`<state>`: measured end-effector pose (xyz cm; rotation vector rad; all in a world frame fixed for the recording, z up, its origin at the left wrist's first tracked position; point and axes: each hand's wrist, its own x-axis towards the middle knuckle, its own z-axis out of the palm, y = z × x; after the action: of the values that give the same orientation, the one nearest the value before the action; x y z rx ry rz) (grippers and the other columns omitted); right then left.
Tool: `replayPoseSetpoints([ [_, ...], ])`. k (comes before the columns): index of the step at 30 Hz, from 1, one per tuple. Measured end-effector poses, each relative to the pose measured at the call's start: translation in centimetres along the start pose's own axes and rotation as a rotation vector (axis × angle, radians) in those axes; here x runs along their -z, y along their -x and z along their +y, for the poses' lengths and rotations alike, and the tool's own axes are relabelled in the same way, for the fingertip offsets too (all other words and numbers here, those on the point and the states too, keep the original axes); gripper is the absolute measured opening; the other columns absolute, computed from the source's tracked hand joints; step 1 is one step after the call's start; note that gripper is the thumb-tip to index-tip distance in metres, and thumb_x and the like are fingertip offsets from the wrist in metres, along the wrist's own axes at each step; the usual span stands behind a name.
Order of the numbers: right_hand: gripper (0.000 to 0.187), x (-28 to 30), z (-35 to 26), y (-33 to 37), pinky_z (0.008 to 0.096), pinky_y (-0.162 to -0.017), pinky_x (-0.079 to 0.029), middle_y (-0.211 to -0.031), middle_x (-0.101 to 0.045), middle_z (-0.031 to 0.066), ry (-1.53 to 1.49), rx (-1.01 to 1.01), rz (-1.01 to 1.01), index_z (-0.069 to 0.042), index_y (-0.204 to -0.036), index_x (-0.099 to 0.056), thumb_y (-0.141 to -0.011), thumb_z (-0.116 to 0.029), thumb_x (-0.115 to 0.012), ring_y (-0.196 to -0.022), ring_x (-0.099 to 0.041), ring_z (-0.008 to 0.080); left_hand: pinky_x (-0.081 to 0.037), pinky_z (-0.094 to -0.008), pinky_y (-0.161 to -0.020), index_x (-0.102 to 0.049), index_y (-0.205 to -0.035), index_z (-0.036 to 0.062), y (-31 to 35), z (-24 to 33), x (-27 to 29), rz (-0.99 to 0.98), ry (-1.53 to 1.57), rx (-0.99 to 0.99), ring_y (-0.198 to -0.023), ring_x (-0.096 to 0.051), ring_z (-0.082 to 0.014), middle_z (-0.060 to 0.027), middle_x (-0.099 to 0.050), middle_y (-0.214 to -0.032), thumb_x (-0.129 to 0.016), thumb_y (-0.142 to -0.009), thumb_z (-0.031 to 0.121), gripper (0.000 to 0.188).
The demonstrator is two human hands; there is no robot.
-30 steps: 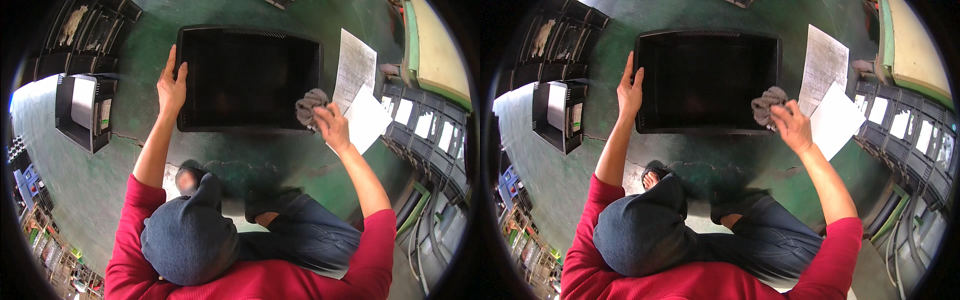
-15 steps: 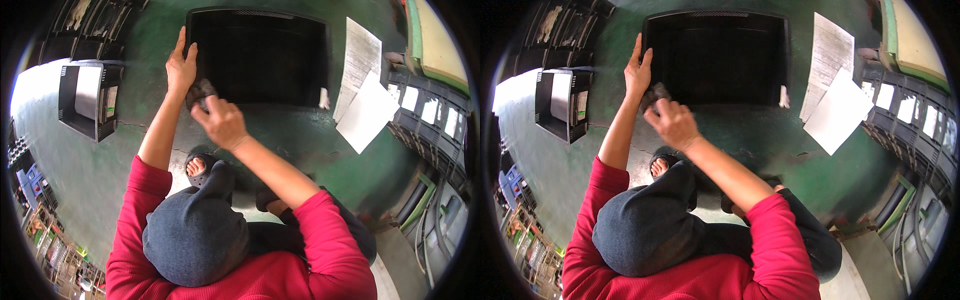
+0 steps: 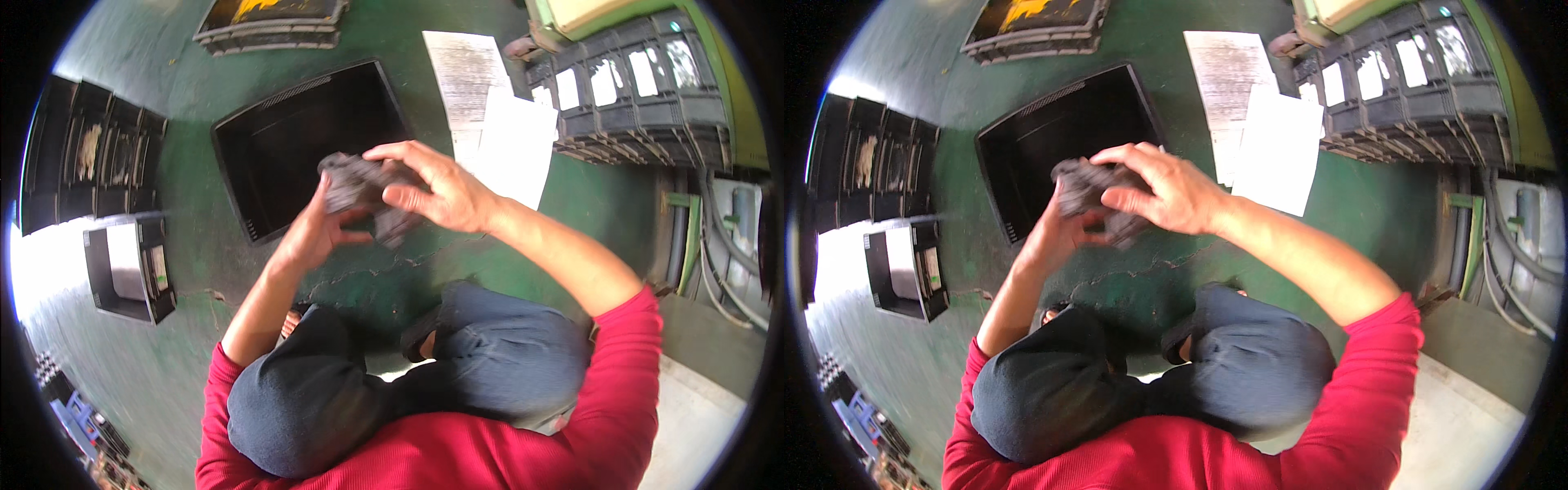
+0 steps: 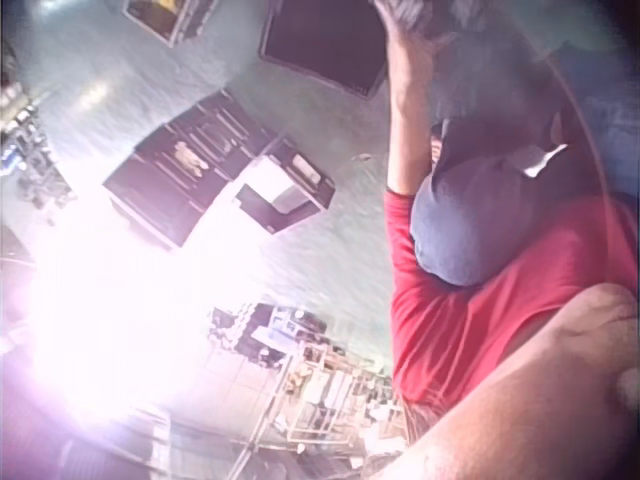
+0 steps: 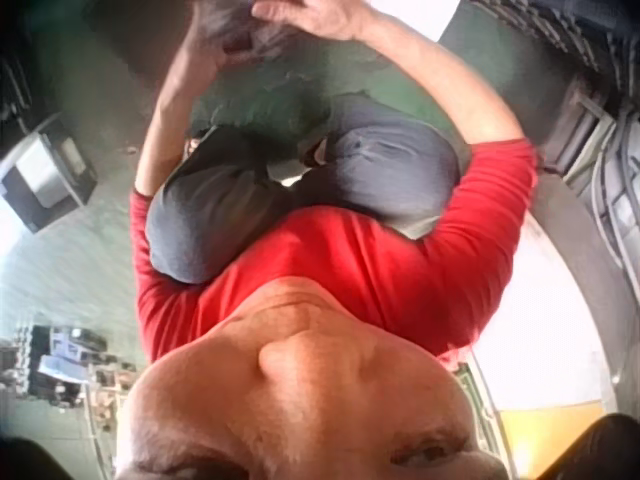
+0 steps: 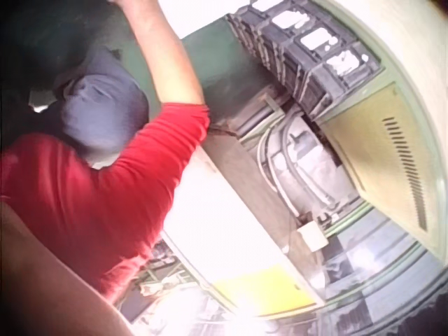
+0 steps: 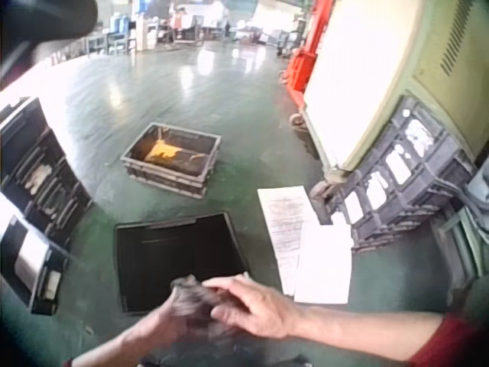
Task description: The person sits on the floor and wipes the inside of black plastic crates with a cloth. They place a sheet of paper inside each cleaned crate and stack them on a nearby rack.
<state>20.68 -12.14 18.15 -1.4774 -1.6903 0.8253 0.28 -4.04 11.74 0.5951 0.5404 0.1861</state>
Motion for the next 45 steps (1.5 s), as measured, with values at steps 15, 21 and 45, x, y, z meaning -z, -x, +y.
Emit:
replayPoseSetpoints([
  [15, 0.040, 18.7, 33.2, 25.9, 0.0390, -0.098, -0.037, -0.123, -0.055, 0.0117, 0.063, -1.000, 0.405, -0.012, -0.117, -0.061, -0.078, -0.023, -0.063, -0.118, -0.048, 0.0256, -0.048, -0.0252, -0.069, -0.061, -0.095, -0.0043, 1.1, -3.5, -2.1, -0.001, -0.279, 0.357, -0.074, -0.060, -0.0129, -0.0068, -0.064, -0.085, -0.054, -0.088, 0.023, 0.029],
  [21, 0.031, 24.4, 19.2, 21.3, 0.0288, -0.071, -0.049, -0.083, -0.068, 0.0075, 0.436, -1.208, 0.389, -0.002, -0.097, -0.066, -0.073, -0.021, -0.069, -0.080, -0.064, 0.0116, -0.047, -0.0268, -0.076, -0.061, -0.100, -0.0048, 1.4, -3.1, -2.6, -0.030, -0.313, 0.353, -0.082, -0.060, -0.0140, -0.0075, -0.065, -0.091, -0.053, -0.089, 0.025, 0.033],
  [45, 0.047, -13.8, 14.1, -8.6, 0.0434, -0.092, -0.043, -0.119, -0.048, 0.0204, 0.534, -0.117, -0.703, -0.012, -0.121, -0.054, -0.078, -0.025, -0.063, -0.113, -0.048, 0.0355, -0.044, -0.0256, -0.080, -0.061, -0.103, -0.0024, 4.6, -1.2, 0.1, -0.258, -0.359, 0.285, -0.085, -0.056, -0.0108, -0.0050, -0.064, -0.094, -0.055, -0.088, 0.027, 0.033],
])
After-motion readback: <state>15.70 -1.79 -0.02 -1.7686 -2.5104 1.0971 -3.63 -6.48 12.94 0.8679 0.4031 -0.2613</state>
